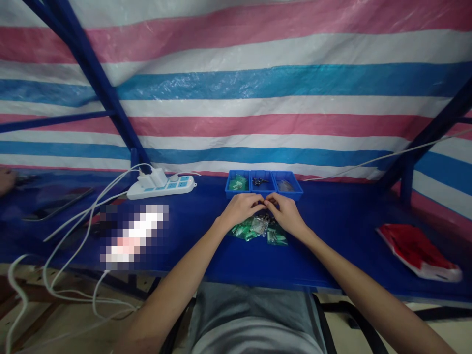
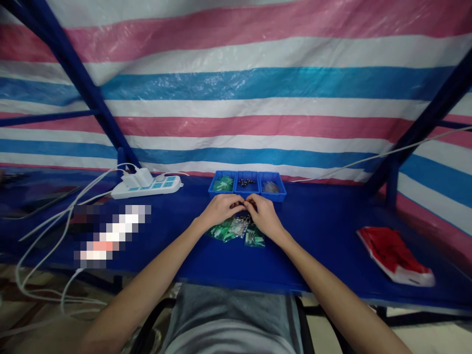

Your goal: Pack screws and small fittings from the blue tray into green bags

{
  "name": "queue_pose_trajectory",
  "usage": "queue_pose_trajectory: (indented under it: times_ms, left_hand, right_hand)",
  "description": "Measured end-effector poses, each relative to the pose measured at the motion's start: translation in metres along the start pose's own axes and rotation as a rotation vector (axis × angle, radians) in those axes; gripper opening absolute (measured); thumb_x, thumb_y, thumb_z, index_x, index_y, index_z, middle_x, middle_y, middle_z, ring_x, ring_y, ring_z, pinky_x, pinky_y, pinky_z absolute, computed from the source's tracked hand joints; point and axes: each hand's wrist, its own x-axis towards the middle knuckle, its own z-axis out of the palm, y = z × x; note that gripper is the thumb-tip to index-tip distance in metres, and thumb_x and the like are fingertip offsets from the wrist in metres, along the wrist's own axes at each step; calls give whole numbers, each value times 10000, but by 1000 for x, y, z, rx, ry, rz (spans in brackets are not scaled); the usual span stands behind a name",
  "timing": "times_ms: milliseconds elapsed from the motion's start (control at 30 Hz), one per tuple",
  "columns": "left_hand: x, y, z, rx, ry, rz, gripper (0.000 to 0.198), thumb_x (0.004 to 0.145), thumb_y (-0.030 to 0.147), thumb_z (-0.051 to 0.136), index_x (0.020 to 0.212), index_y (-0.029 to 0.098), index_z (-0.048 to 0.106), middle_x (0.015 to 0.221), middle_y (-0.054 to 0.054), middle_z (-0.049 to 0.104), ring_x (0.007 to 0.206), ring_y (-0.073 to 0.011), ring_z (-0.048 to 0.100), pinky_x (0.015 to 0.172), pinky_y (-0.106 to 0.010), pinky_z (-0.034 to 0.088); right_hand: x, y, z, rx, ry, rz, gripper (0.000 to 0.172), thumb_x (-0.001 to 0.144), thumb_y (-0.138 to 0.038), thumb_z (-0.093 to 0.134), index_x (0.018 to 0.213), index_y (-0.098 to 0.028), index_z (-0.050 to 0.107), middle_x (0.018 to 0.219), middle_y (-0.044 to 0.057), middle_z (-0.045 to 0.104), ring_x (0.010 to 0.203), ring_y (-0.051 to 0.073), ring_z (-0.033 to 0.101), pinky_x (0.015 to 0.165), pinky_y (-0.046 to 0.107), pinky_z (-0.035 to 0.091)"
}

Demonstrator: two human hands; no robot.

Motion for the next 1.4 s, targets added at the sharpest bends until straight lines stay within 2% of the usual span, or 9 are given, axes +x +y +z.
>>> queue_pose_trajectory:
  times_ms: [233,333,500,700,867,1067,1400]
  left_hand:
    - [1,0,0,-62,42,-67,256,983,415,545,1088,210,656,805,1,675,725,-140,632,677,-242,468]
    - [1,2,-2,-66,74,-47,249,1005,383,507,1107,210,653,920,-23,684,772,-141,633,709,-254,480]
    - [1,7,-5,-43,124,-11,242,1021,306,457,1086,196,663,1042,-62,653,863,-154,630,762,-280,500]
    - [1,7,-3,-17,120,-21,178,968,257,521,1077,187,644,999,-45,627,756,-130,590,730,-280,500]
    - [1,6,-2,-15,118,-11,175,975,280,509,1035,177,637,966,-42,621,754,-131,589,701,-271,484]
    - [1,7,0,-7,105,2,229,993,348,503,995,171,648,898,-38,614,762,-138,591,689,-260,469]
    - [2,4,0,-16,84,6,274,1024,360,459,1052,175,658,957,-55,638,809,-155,618,727,-274,489]
  right_hand:
    - [0,5,0,-62,8,-16,211,939,-187,472,942,-187,683,848,51,723,761,201,659,717,290,435]
    - [0,5,0,-23,-12,-2,178,912,-187,514,949,-189,688,861,43,732,771,201,667,727,290,445]
    - [1,3,0,24,-33,55,157,926,-246,538,885,-196,681,747,16,705,674,188,639,655,279,426]
    - [1,0,-2,23,16,44,166,938,-287,550,855,-202,666,728,11,685,661,183,624,651,282,429]
    - [0,0,-1,67,78,32,154,931,-342,578,918,-204,646,831,32,710,761,195,661,691,284,477]
    - [0,2,-2,104,111,15,179,948,-297,539,975,-209,693,908,47,743,783,205,692,712,299,510]
    - [0,1,-3,40,79,-28,243,940,-220,492,1049,-213,708,1018,63,756,862,228,719,758,322,539]
